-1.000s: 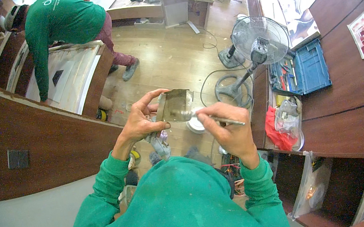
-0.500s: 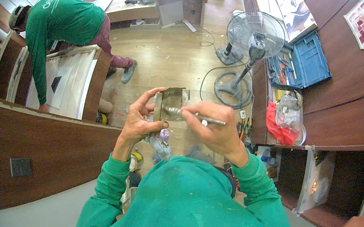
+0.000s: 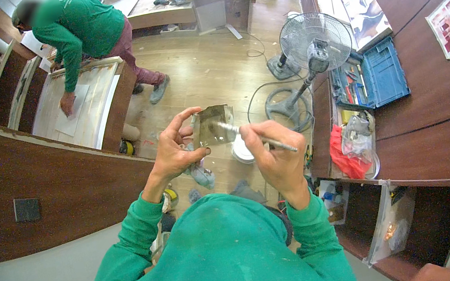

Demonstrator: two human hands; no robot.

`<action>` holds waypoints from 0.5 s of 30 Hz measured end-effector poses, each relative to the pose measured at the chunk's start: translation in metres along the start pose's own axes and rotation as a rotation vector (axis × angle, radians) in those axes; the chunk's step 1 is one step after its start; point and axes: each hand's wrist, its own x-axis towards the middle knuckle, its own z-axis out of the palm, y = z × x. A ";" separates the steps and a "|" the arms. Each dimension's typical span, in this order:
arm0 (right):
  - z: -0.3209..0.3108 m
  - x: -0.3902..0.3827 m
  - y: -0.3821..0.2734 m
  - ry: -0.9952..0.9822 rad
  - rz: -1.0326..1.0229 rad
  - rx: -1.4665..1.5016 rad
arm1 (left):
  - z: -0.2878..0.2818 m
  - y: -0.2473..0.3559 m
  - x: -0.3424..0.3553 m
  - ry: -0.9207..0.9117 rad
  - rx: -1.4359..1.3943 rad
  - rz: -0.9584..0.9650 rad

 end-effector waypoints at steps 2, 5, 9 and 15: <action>0.009 0.002 0.011 0.084 -0.008 0.079 | 0.003 -0.002 0.001 0.024 0.090 0.043; 0.015 -0.006 0.014 -0.018 -0.104 -0.052 | 0.005 -0.001 -0.001 0.089 0.161 0.068; 0.009 -0.006 0.020 0.051 -0.021 0.048 | 0.004 0.000 -0.003 0.107 0.039 0.048; 0.022 -0.011 0.010 -0.008 -0.033 0.023 | 0.005 -0.003 -0.003 0.105 -0.019 0.115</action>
